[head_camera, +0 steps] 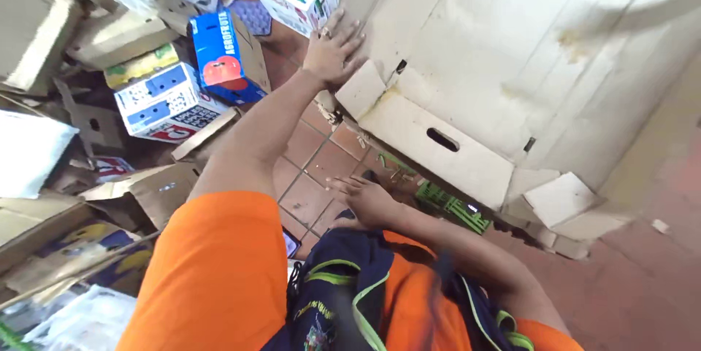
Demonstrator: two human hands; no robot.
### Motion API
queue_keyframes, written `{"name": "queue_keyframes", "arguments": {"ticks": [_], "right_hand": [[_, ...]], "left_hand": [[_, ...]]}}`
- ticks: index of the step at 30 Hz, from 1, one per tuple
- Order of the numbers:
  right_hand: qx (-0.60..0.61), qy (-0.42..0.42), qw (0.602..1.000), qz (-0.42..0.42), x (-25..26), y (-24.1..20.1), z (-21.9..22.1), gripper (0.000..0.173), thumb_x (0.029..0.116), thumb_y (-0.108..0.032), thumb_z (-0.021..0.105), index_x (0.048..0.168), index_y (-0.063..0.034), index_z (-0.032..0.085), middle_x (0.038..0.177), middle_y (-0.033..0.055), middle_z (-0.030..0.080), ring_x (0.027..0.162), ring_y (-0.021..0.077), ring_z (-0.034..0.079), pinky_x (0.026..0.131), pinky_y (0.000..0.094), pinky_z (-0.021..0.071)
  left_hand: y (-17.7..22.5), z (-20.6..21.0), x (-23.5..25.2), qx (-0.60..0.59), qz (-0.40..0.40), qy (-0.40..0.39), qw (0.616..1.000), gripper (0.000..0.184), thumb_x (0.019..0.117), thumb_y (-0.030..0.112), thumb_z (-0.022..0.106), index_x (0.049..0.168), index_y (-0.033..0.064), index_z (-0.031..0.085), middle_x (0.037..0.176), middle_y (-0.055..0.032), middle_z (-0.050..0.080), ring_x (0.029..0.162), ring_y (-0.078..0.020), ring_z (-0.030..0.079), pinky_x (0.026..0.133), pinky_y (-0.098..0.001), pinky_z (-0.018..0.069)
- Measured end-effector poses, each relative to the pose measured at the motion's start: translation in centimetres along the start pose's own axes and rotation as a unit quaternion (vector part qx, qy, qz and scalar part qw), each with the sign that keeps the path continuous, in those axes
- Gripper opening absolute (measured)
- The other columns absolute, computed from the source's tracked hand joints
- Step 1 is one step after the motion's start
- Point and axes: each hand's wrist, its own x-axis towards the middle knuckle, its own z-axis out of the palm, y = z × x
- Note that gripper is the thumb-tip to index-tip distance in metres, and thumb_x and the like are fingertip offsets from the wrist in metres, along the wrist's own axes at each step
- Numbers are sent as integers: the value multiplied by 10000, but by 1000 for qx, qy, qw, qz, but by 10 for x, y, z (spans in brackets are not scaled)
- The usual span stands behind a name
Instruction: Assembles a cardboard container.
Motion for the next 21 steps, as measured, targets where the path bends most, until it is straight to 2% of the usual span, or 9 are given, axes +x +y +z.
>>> {"name": "queue_keyframes", "arguments": {"ticks": [2,4,6,7,9,12,15,18,21], "right_hand": [[1,113,994,-8,1,10,-37,573,1009,-531,562,1407,-123,619,1529,81,541,1427,239,496,1181,448,410],[12,233,969,81,7,47,-93,510,1049,-436,514,1419,-96,602,1450,88,608,1324,208,592,1111,426,486],[14,289,939,185,19,101,-130,609,1064,-508,429,1520,-109,497,1555,83,511,1418,217,507,1180,457,417],[-2,251,945,210,23,121,-126,719,1052,-583,385,1573,-88,404,1639,102,388,1516,248,365,1252,493,283],[-59,133,973,178,22,110,-95,897,1002,-684,367,1598,-17,309,1676,223,248,1563,370,224,1261,578,201],[-29,2,999,23,-9,23,-45,870,945,-748,469,1583,-161,408,1663,143,332,1542,318,303,1257,526,255],[8,54,998,-5,-55,-13,-62,683,970,-547,622,1519,-160,499,1612,100,432,1502,275,390,1234,476,328],[-61,148,959,232,-116,30,-142,693,1011,-601,491,1562,-182,446,1646,59,381,1523,242,347,1238,486,310],[-188,198,833,481,-213,119,-203,766,1006,-616,459,1571,-102,404,1670,189,286,1537,416,270,1228,636,222]], "left_hand": [[-6,-4,-2,-2,30,-7,1000,712,1014,710,171,1592,348,378,1696,105,265,1592,-326,124,1159,-716,213],[-8,-3,-5,6,39,-15,999,706,1020,696,164,1611,349,337,1699,122,247,1596,-318,100,1158,-729,186],[-9,0,-4,3,35,-10,999,692,1026,687,168,1615,358,324,1700,141,235,1597,-302,97,1157,-735,173],[-8,2,-7,0,34,-11,999,690,1028,682,170,1615,356,325,1699,144,234,1598,-301,98,1152,-740,174],[-5,-2,-6,3,34,-27,999,700,1027,691,160,1621,353,309,1704,145,218,1598,-309,89,1147,-751,175],[-4,-10,-5,15,44,-23,999,674,1042,657,165,1605,337,351,1697,126,253,1590,-319,134,1134,-730,221],[3,-30,-4,5,40,5,999,544,1085,464,274,1568,265,425,1711,34,237,1577,-325,194,1147,-705,257],[17,-63,6,-23,-18,34,999,577,1052,296,439,1600,137,348,1729,-88,147,1552,-387,245,1135,-665,362],[33,-84,32,-16,-69,9,997,652,1052,273,456,1644,142,213,1698,-186,204,1396,-525,447,969,-773,413]]}}
